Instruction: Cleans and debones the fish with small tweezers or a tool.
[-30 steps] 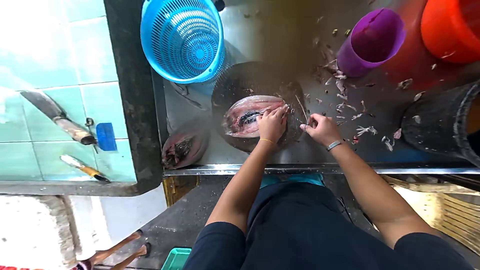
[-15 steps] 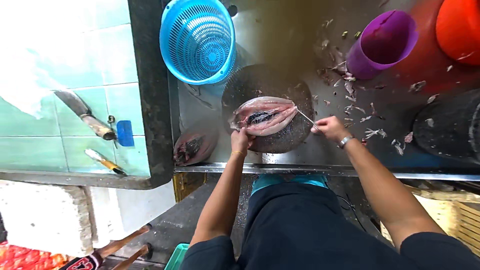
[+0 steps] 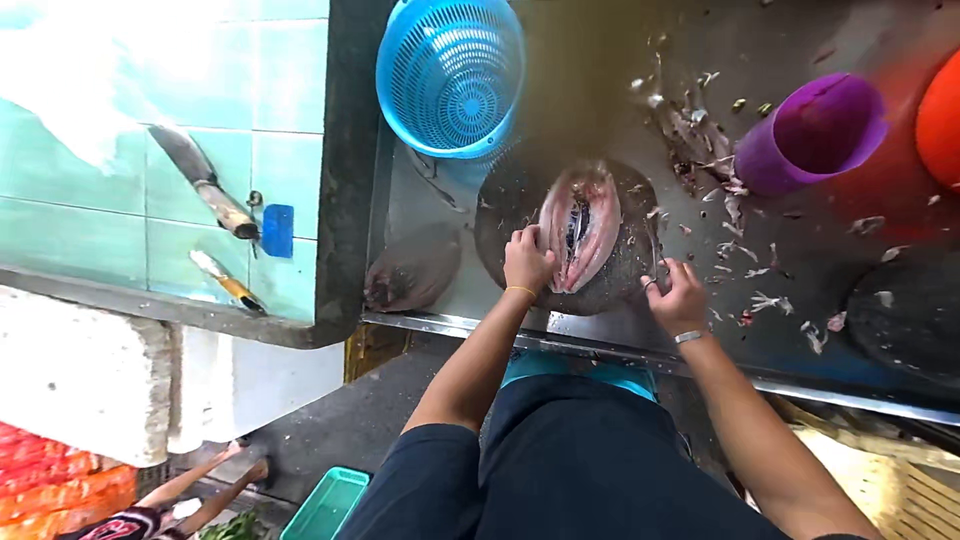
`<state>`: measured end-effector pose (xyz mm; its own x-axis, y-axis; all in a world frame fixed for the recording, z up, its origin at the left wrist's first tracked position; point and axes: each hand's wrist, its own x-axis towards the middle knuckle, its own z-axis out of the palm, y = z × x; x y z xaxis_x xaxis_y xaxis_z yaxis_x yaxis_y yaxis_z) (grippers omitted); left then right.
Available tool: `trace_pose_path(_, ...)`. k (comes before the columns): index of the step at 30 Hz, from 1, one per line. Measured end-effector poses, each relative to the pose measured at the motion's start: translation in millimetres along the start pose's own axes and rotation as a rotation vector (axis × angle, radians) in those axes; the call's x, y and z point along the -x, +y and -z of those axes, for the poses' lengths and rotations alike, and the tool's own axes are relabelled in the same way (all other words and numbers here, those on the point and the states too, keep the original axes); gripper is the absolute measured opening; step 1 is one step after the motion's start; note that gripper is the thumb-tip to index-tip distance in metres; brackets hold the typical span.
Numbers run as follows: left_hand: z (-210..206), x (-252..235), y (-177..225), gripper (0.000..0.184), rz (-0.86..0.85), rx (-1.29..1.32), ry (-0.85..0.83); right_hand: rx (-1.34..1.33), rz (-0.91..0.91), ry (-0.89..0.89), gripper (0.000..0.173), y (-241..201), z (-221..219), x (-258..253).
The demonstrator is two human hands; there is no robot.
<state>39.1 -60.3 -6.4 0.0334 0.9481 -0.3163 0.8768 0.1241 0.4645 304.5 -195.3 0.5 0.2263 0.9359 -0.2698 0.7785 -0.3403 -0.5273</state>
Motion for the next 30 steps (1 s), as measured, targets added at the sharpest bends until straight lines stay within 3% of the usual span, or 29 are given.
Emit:
trace_pose_path(2, -1.7, -11.2, 8.8, 0.048, -0.011, -0.045, 0.029, 0.068, -0.113, -0.049, 0.046, 20.4, 7.0, -8.4)
trace_pose_path(5, 8.1, -45.0, 22.5, 0.032, -0.041, -0.070, 0.056, 0.039, -0.006, 0.085, 0.048, 26.2, 14.7, -5.8)
trace_pose_path(8, 17.1, -53.6, 21.1, 0.027, 0.013, -0.002, 0.007, 0.086, -0.145, -0.197, 0.049, 17.5, 15.9, -4.1)
trace_pose_path(10, 23.6, -42.2, 16.0, 0.025, 0.059, 0.067, -0.011, -0.056, -0.207, -0.318, 0.049, -1.6, 18.3, -7.4)
trace_pose_path(16, 14.7, 6.6, -12.8, 0.032, 0.135, 0.167, -0.067, -0.509, -0.100, -0.726, 0.038, -63.8, -4.8, -22.4)
trace_pose_path(20, 9.9, 11.2, -15.0, 0.047, 0.167, 0.160, -0.078, -0.409, -0.072, -0.932, 0.043, -87.2, -22.5, -51.2)
trace_pose_path(23, 8.2, 12.4, -13.9, 0.047, 0.202, 0.151, -0.080, -0.408, -0.077, -0.879, 0.035, -84.0, -40.3, -67.6)
trace_pose_path(26, 10.8, 10.3, -11.1, 0.046, 0.211, 0.150, -0.079, -0.480, -0.046, -0.766, 0.024, -94.5, -10.8, -70.2)
trace_pose_path(30, 8.3, 9.0, -12.4, 0.041, 0.225, 0.142, -0.068, -0.398, -0.107, -0.889, 0.034, -93.3, -29.2, -74.4)
